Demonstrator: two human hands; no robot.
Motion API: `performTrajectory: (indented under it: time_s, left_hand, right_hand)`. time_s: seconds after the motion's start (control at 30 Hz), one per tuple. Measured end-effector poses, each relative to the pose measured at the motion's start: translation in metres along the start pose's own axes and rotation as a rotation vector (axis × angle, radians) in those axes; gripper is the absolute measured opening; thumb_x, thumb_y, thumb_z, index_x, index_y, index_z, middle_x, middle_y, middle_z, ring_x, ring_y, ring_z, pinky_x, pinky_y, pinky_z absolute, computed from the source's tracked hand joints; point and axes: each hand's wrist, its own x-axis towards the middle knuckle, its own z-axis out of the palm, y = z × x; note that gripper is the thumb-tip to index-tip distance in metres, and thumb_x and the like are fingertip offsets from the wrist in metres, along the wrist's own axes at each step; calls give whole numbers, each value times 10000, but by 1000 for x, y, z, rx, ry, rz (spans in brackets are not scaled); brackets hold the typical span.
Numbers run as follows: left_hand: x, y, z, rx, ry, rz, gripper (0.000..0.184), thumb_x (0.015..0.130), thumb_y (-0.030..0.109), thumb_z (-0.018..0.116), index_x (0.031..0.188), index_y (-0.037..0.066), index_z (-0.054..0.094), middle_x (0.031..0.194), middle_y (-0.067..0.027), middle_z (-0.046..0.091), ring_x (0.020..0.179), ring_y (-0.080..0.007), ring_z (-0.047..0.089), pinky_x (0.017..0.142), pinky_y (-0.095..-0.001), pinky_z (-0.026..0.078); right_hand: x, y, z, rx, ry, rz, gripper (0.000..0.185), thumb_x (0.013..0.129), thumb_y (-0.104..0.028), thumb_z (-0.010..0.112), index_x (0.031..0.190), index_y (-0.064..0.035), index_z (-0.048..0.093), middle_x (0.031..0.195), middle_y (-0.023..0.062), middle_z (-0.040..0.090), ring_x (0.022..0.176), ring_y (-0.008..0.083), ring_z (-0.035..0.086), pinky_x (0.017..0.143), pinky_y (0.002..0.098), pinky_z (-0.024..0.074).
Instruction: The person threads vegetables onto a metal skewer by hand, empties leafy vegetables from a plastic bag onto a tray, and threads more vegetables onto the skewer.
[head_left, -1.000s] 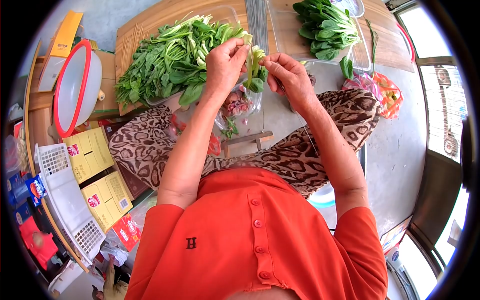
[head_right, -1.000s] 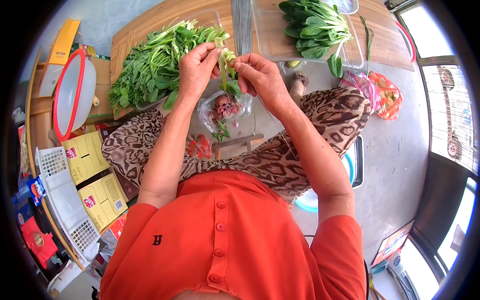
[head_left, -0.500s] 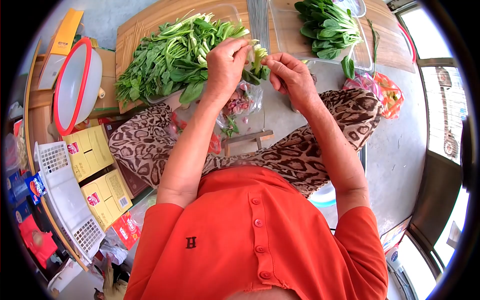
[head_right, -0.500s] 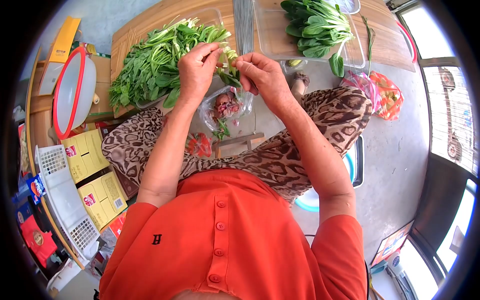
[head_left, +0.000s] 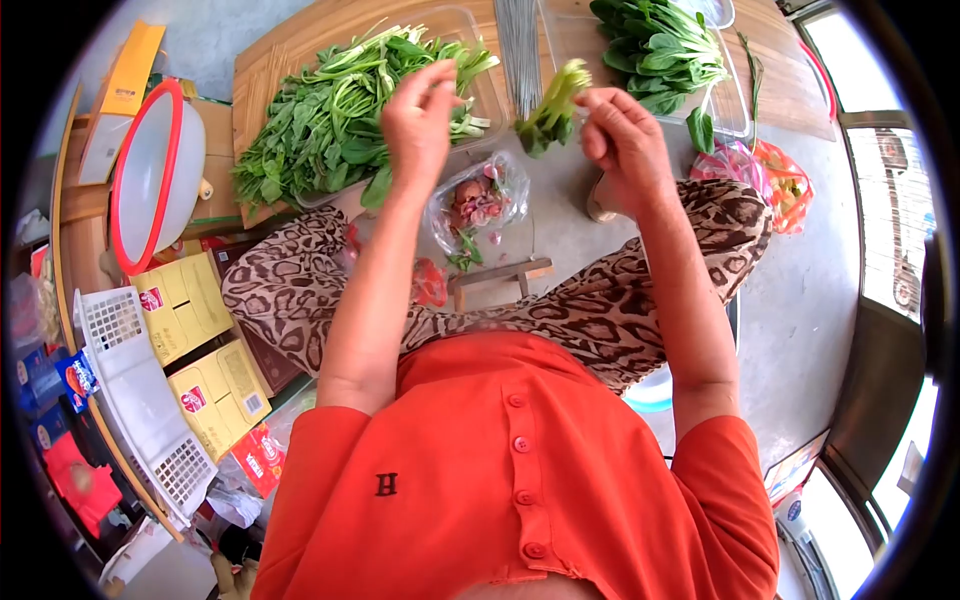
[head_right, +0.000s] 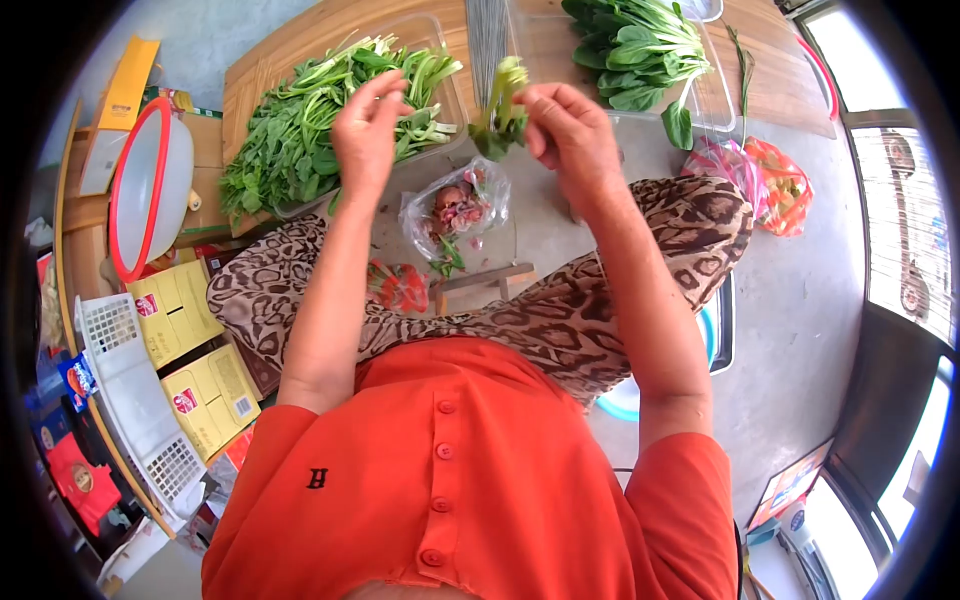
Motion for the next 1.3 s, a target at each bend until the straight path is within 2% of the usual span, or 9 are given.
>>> performTrajectory:
  time_s: [0.13,0.2,0.23,0.47,0.57,0.63,0.77,0.87,1.3]
  left_hand:
    - [24,-31,-25,144,-9,-38,192,878,37,569,1039,26,673,894,-54,696,737,-96,638,661,-221,492]
    - [28,-42,-23,456,-127,97,161,863,77,597,990,56,693,858,-56,699,712,-112,641,661,-241,495]
    - [27,-46,-17,571,-145,193,118,819,113,612,883,77,705,847,-124,672,742,-300,647,675,-362,510]
    - [30,-74,3,1162,-226,467,64,775,123,656,817,118,703,806,-118,634,788,-304,622,704,-394,481]
    - [27,-59,0,1037,-256,408,60,747,122,680,802,114,701,782,-109,635,751,-288,623,672,-391,480]
    - [29,-46,-4,647,-201,56,73,729,125,694,798,103,704,764,-102,640,722,-271,623,651,-388,485]
    - [28,-1,-13,166,-124,-179,137,806,81,686,927,18,700,819,10,667,723,-43,574,653,-184,452]
    - [23,24,-10,-75,-94,-212,158,800,61,695,954,28,688,813,11,664,707,-38,568,627,-177,441]
    - [0,27,13,-189,-106,-248,103,807,30,684,901,26,642,749,7,630,629,-54,554,559,-194,445]
  right_hand:
    - [4,-6,-14,141,32,-73,180,941,-194,553,977,-26,605,577,-23,489,481,39,388,432,179,257]
    - [3,-5,-13,143,39,-73,186,943,-204,551,978,-28,602,575,-24,487,480,38,384,432,179,253]
    - [2,-4,-12,129,16,-69,189,944,-207,550,979,-29,603,574,-25,485,480,38,383,432,179,252]
    - [-1,-1,-6,55,4,-57,183,944,-205,544,960,-37,612,570,-25,487,480,36,377,438,187,257]
    - [-3,-2,-2,45,-18,-36,181,947,-203,537,957,-39,612,569,-27,486,482,35,375,439,186,258]
    - [-4,-3,1,-2,-49,3,183,952,-204,526,960,-41,608,567,-28,483,480,34,372,438,186,261]
    - [-6,-3,8,-37,-100,34,192,957,-212,512,985,-40,593,564,-26,477,476,36,368,444,184,273]
    - [-7,0,13,-30,-147,35,194,957,-210,508,988,-38,592,564,-23,478,476,39,367,447,183,275]
    - [-18,0,32,-149,-191,76,199,956,-235,509,1027,-73,601,557,-47,460,477,26,359,452,185,249]
